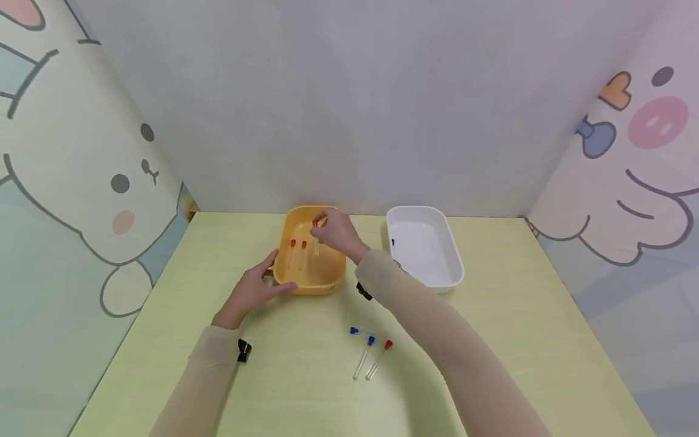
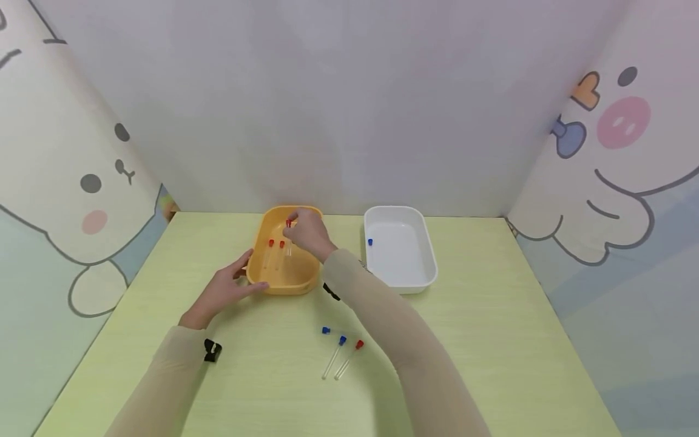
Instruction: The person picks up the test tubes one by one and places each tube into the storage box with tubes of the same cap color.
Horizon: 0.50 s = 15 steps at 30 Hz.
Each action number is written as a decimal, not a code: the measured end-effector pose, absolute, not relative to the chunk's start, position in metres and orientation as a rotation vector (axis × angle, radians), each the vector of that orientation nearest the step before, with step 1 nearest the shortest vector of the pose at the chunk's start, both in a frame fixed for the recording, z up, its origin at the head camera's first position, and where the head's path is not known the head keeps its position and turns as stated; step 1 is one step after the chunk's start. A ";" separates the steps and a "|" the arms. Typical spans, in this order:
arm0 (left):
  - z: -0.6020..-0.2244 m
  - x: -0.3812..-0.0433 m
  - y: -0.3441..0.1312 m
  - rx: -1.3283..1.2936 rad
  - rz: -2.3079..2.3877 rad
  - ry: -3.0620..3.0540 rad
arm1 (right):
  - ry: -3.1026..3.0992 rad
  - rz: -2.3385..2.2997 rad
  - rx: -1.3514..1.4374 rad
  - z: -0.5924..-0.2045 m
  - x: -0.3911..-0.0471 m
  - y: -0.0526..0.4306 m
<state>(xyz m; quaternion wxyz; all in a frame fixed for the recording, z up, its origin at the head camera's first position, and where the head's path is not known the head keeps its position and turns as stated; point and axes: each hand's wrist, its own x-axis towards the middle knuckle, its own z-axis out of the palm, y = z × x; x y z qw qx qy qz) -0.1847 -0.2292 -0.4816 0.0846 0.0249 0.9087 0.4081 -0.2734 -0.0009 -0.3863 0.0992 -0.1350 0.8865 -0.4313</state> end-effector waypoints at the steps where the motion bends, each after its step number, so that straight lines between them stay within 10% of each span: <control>1: -0.482 -0.185 -0.229 0.072 1.219 2.710 | 2.613 -1.287 -0.387 -0.388 -0.275 -0.003; 15: -0.484 -0.186 -0.230 0.065 1.214 2.704 | 2.498 -1.370 -0.247 -0.416 -0.290 -0.013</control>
